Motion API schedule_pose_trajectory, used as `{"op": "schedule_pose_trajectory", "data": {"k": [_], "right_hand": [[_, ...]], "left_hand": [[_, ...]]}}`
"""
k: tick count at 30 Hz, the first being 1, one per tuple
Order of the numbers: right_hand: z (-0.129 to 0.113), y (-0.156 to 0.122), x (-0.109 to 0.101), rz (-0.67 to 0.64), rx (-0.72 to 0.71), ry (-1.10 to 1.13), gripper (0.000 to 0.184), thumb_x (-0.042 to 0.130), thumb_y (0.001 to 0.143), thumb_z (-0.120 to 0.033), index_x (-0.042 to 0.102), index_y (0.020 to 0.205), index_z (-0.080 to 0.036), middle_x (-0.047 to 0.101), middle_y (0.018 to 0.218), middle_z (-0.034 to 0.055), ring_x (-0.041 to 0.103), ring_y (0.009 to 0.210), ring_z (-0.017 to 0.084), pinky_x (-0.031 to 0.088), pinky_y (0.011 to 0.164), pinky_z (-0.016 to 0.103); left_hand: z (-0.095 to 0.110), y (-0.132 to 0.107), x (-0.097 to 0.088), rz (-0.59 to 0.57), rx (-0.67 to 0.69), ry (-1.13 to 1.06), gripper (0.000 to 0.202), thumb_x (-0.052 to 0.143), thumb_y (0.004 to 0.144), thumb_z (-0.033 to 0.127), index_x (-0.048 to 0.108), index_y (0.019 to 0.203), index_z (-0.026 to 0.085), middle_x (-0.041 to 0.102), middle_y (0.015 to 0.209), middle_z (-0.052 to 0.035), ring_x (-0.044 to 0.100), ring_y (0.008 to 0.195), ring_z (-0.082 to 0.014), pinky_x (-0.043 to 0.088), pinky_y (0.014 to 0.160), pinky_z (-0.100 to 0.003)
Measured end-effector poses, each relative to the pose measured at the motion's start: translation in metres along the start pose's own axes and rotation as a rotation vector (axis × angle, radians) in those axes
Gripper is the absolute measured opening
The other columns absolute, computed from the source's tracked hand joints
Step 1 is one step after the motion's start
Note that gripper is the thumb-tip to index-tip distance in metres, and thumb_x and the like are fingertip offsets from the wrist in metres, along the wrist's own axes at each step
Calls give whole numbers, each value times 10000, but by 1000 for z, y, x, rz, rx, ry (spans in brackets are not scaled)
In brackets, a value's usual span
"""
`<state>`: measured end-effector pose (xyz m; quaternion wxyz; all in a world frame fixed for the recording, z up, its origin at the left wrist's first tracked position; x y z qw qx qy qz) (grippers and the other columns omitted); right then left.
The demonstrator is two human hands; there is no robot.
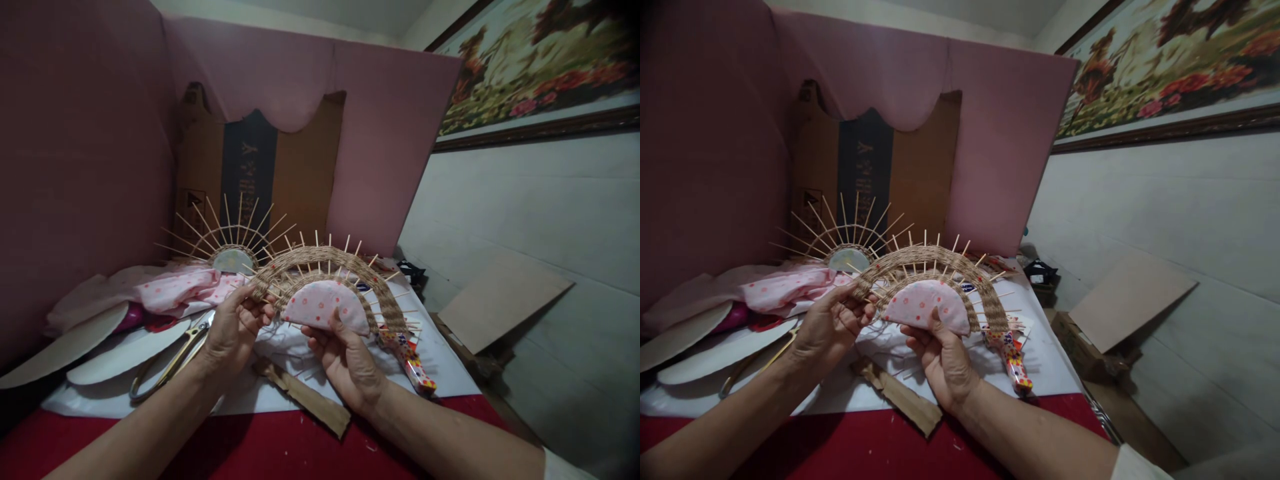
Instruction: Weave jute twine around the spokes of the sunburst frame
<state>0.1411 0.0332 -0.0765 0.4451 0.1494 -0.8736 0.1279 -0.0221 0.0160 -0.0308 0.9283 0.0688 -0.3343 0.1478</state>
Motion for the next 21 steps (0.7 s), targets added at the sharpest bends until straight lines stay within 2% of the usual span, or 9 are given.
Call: {"op": "schedule_pose_trajectory", "data": {"k": [4,13,18,21], "right_hand": [[0,0,-2,-17,-2,-6,255,763,702,-260,623,874,-135,724,804,68,690,711,168,532,598,221],[0,0,-1,-22,4,-21,240,750,719,-287,626,865,-142,725,806,69,691,699,165,527,582,213],[-1,0,0,-13,-6,-3,254,768,696,-262,647,877,-131,728,801,74,692,687,169,534,569,217],[-3,0,1,15,-6,21,267,792,664,-266,660,849,-126,726,767,72,691,682,165,539,571,209]], "left_hand": [[0,1,0,20,-2,10,96,601,744,226,583,747,131,628,597,-17,557,453,-125,430,412,-214],[0,1,-2,36,-30,22,79,551,743,145,568,669,124,628,584,-27,560,459,-114,435,428,-197],[1,2,0,6,-2,3,91,554,781,196,563,712,136,628,607,-26,568,477,-125,458,447,-219],[3,0,3,-26,2,26,148,584,795,289,570,787,142,636,645,-35,585,510,-140,469,459,-229]]}}
Point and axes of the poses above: each hand's wrist, its own y-axis towards the middle knuckle, its own x-axis out of the palm, z = x × y, the point moved 2 cm from there along y, towards the middle knuckle
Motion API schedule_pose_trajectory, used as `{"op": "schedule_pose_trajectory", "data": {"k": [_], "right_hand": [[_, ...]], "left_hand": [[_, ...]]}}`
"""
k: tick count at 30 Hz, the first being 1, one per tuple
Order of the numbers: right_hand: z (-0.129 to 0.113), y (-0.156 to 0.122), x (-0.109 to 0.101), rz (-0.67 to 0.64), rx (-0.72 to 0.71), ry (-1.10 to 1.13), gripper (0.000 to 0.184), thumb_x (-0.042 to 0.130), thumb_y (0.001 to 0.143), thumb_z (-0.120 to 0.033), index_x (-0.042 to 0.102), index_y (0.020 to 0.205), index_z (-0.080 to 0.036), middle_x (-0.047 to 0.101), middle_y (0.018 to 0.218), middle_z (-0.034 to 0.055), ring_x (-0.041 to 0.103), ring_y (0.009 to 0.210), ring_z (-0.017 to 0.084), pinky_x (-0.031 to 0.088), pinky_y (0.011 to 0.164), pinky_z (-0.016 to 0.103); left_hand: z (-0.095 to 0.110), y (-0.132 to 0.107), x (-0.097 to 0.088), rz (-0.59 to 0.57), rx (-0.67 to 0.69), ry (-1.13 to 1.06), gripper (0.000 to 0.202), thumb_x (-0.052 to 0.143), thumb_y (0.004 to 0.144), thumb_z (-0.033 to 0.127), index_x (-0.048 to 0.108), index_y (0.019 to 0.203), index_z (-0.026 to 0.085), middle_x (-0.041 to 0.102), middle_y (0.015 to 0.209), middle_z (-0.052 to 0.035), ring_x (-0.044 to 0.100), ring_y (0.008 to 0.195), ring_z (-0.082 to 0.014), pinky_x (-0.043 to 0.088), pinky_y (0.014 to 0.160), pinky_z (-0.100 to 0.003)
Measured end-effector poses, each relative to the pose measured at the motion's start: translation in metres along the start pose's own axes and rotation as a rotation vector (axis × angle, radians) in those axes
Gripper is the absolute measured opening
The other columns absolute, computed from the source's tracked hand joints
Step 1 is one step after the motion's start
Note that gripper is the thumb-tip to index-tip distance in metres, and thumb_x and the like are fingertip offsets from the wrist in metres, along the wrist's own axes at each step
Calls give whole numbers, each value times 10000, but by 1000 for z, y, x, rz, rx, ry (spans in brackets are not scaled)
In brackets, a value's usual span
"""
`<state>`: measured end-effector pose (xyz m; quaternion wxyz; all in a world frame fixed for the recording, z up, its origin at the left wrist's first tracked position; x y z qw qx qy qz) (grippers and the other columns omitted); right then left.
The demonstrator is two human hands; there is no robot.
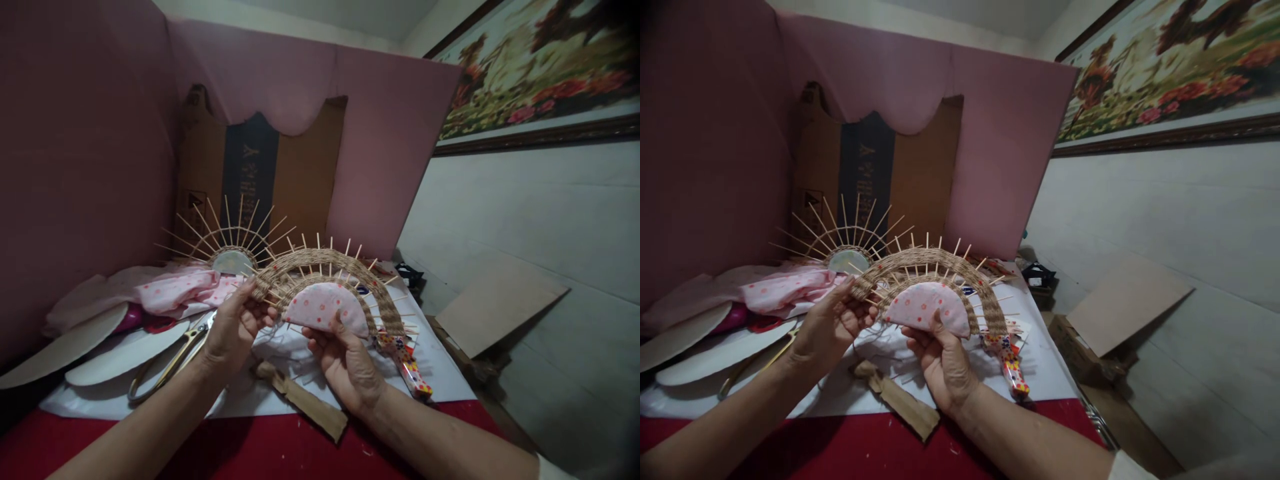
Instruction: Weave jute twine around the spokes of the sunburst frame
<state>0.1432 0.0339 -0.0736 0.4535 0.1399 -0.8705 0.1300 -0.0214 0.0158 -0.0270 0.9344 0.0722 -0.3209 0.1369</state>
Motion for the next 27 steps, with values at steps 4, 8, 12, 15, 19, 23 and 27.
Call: {"op": "schedule_pose_trajectory", "data": {"k": [4,8,12,15,19,23,27], "right_hand": [[-7,0,4,19,-15,2,310,826,609,-283,671,828,-128,725,753,67,689,666,164,543,559,207],[-17,0,8,32,-37,8,348,852,557,-276,674,811,-121,726,754,68,688,661,161,551,570,204],[-27,1,9,38,-62,21,356,861,538,-247,675,817,-127,728,768,69,689,671,162,553,574,202],[-33,0,9,39,-76,36,364,860,540,-251,676,837,-148,731,794,70,687,662,161,549,562,205],[-36,0,8,43,-69,45,361,866,525,-240,673,820,-160,729,777,63,690,667,172,549,563,215],[-35,-1,6,40,-49,33,350,860,539,-256,672,816,-154,728,780,68,691,662,172,550,559,212],[-36,-2,6,26,-44,31,336,850,563,-256,674,833,-160,727,779,57,690,649,166,547,547,206]], "left_hand": [[4,-5,3,-26,-17,30,310,626,758,437,570,827,140,652,772,-71,622,578,-168,456,440,-226],[10,-4,0,60,31,38,425,545,773,534,589,898,130,641,903,-89,614,529,-152,362,341,-201],[16,3,-9,155,154,68,183,617,704,282,582,814,141,634,793,-27,551,460,-88,329,342,-167],[16,7,-13,128,166,69,101,602,613,132,540,691,149,588,624,17,527,466,-83,378,395,-167],[15,8,-11,44,98,60,40,559,658,170,522,673,162,583,573,2,517,475,-108,394,405,-195],[15,8,-8,-19,52,77,113,527,716,220,488,621,174,527,504,16,454,422,-104,359,368,-203],[14,8,-7,-70,14,97,195,474,748,224,411,566,195,396,419,57,326,349,-81,265,316,-189]]}}
Point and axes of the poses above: each hand's wrist, its own y-axis towards the middle knuckle, its own x-axis out of the palm, z = x × y, the point moved 2 cm from there along y, towards the middle knuckle
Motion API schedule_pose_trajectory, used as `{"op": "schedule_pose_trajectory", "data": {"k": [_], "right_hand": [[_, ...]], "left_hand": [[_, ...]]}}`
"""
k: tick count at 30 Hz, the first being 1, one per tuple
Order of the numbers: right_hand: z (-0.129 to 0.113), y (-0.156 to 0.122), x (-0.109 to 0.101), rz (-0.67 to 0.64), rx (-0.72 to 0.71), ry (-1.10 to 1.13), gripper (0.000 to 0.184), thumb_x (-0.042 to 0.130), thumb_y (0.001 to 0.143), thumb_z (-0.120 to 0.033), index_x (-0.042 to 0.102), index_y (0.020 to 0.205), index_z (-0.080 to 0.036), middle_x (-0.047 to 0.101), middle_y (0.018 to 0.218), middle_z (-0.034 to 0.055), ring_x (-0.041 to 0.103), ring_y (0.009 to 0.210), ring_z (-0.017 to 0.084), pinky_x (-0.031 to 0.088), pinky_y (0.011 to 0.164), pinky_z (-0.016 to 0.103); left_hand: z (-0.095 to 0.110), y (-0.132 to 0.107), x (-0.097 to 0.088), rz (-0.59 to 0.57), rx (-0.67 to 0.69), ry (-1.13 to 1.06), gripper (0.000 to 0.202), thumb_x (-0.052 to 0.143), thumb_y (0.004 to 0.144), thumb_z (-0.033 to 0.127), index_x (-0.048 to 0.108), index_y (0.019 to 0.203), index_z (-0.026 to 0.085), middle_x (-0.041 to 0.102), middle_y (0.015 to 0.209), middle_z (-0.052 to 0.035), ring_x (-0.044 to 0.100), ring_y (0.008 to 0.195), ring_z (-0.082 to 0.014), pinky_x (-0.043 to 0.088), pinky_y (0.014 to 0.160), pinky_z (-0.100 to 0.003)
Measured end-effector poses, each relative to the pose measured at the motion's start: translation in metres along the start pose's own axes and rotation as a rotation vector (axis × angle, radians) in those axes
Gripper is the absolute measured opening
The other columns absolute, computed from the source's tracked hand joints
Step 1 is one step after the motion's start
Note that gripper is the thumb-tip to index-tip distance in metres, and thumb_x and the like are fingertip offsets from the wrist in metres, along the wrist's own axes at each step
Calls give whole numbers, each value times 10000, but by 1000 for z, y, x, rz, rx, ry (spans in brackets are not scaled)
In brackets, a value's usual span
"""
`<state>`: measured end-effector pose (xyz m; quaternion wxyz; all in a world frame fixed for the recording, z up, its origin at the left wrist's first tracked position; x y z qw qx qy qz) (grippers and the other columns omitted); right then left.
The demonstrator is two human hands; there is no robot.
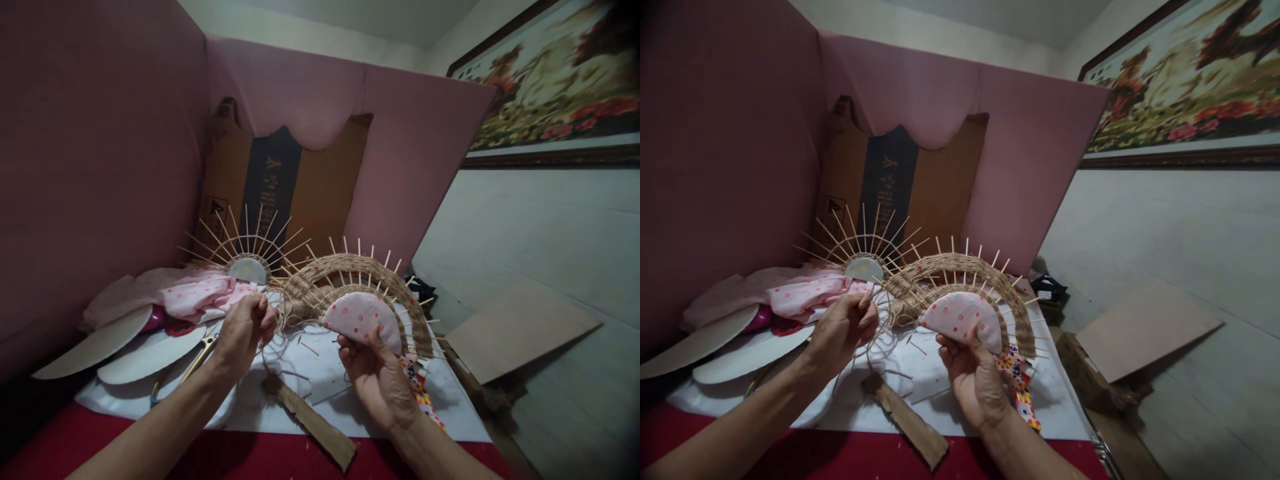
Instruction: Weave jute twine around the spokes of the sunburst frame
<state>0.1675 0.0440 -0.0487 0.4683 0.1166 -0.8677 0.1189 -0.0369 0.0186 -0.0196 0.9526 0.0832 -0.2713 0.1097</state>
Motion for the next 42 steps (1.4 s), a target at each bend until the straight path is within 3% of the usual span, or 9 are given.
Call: {"op": "schedule_pose_trajectory", "data": {"k": [3,8,14,23,27,30,33,37,42], "right_hand": [[-1,0,1,-2,8,1,327,846,570,-258,675,831,-157,728,786,61,691,655,166,548,554,205],[-2,2,-1,41,2,9,326,854,552,-246,677,812,-162,727,777,59,692,662,171,549,550,207],[-3,6,-5,66,-18,15,356,861,534,-217,675,835,-173,728,789,57,689,662,169,554,553,213],[-4,7,-6,76,-26,13,382,857,549,-252,667,867,-161,723,768,57,684,648,162,554,554,216],[-4,8,-7,61,-21,5,359,850,562,-249,665,856,-160,721,774,56,683,642,162,549,538,211],[-3,7,-7,51,-14,6,339,850,562,-243,666,837,-168,722,773,51,684,646,163,549,542,211],[-3,6,-5,45,-4,11,330,851,558,-238,668,823,-167,724,773,52,685,646,164,548,552,213],[-1,5,-4,29,27,-19,351,842,575,-290,666,845,-151,717,735,55,675,617,157,535,529,207],[1,5,-5,7,37,-30,363,845,570,-297,657,850,-165,716,741,49,662,604,148,523,528,207]], "left_hand": [[-1,0,1,-2,26,34,203,516,779,271,484,601,179,424,422,54,335,350,-73,254,314,-177],[-2,-1,2,5,124,127,222,690,729,320,659,823,122,609,587,-12,530,493,-99,394,410,-184],[0,-3,1,19,144,152,163,749,661,237,689,758,120,665,623,-50,601,565,-137,439,463,-205],[-4,-4,6,-59,129,135,113,606,788,275,610,781,162,571,551,12,493,465,-103,393,409,-203],[-6,-4,5,-73,146,181,331,507,859,378,526,606,165,461,450,25,410,409,-85,322,371,-188],[-2,-5,3,9,224,236,388,559,835,406,506,545,152,435,460,29,358,388,-53,254,346,-169],[2,-7,4,62,231,227,172,693,738,303,624,817,167,504,580,36,421,423,-51,265,335,-150],[6,-9,9,12,176,131,396,719,685,225,605,1064,216,623,928,-26,551,523,-80,360,355,-172],[1,-8,8,-44,247,230,133,672,729,227,681,826,136,648,718,-45,576,564,-131,469,496,-241]]}}
Point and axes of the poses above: each hand's wrist, its own y-axis towards the middle knuckle, its own x-axis out of the palm, z = x × y, the point moved 2 cm from there along y, towards the middle knuckle
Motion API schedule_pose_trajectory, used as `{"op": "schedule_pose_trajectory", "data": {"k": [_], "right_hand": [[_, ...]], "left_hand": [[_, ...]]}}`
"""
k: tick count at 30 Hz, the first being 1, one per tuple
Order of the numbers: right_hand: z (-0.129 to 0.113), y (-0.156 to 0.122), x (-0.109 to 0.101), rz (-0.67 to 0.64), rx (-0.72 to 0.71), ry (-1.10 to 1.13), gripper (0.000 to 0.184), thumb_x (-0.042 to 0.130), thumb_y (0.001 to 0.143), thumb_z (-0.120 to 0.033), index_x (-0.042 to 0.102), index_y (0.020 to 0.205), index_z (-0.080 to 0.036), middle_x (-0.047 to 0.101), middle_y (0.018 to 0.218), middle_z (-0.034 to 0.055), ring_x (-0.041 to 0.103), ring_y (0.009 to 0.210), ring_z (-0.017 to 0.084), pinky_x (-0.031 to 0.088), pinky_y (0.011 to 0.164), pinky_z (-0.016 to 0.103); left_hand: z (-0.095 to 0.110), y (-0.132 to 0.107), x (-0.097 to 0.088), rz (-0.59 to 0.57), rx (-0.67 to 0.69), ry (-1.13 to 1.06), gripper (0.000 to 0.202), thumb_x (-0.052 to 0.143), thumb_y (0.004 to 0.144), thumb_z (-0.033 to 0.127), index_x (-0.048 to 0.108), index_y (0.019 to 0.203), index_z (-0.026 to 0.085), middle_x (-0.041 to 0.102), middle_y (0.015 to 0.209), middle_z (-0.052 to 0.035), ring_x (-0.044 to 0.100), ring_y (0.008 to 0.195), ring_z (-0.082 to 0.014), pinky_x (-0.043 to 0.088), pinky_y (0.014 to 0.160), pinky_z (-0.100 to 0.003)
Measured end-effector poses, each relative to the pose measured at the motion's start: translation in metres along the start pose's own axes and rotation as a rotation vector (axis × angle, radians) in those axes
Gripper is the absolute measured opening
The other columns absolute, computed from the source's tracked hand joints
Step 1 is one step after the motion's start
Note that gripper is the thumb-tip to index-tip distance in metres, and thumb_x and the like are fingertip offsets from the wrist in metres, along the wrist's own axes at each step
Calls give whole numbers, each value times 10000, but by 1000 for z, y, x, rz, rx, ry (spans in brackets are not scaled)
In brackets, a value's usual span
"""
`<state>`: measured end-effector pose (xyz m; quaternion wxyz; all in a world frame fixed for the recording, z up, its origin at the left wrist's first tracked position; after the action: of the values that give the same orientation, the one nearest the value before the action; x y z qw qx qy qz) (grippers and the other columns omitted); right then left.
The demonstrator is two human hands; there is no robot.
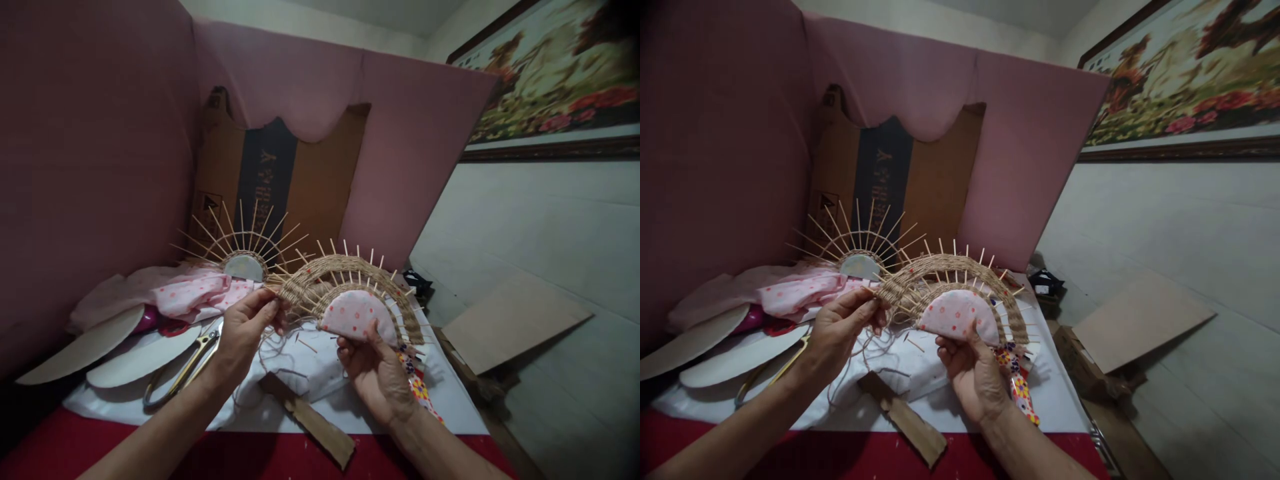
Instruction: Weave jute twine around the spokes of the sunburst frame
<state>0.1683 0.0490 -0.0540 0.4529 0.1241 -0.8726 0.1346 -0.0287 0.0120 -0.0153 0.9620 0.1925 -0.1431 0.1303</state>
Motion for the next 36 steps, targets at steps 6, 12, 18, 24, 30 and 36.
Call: {"op": "schedule_pose_trajectory", "data": {"k": [6,12,18,24,30,36], "right_hand": [[0,-2,1,4,-24,-27,401,846,566,-317,654,887,-174,706,713,32,644,585,138,508,529,212],[2,-7,5,-55,-8,-88,466,835,550,-418,657,901,-168,720,814,58,654,687,168,504,569,254],[2,-9,10,-20,38,-40,333,851,535,-365,668,728,-165,729,764,56,680,789,204,511,639,267],[-10,-7,6,-68,79,-4,137,794,569,-157,676,640,-156,699,604,6,667,597,164,523,641,265],[-22,1,-2,-55,60,-44,98,738,564,-120,650,602,-144,680,572,-1,615,511,132,528,584,272],[-26,4,-3,-88,64,-112,55,697,604,-113,650,597,-141,671,551,1,599,486,113,522,562,256]], "left_hand": [[1,-1,0,22,69,165,157,625,777,251,681,671,149,587,569,-21,504,512,-120,406,487,-234],[9,-6,7,60,71,204,146,665,723,260,692,616,163,558,515,-12,470,475,-117,370,450,-230],[4,-12,14,-19,110,286,81,674,702,233,743,691,191,589,590,-21,491,465,-120,383,419,-232],[4,-8,11,-95,31,318,76,707,653,251,746,648,185,639,587,-51,524,510,-143,414,481,-246],[0,-1,2,-262,-182,326,116,727,657,284,701,646,172,622,644,-44,517,610,-138,393,558,-229],[1,2,-3,-315,-440,45,81,656,699,196,636,629,159,547,613,-14,473,584,-120,388,546,-222]]}}
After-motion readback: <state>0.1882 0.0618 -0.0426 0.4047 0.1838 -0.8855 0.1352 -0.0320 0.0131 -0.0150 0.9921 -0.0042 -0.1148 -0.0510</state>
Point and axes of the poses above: each hand's wrist, its own y-axis towards the middle knuckle, its own x-axis out of the palm, z = x × y, the point moved 2 cm from there along y, towards the middle knuckle
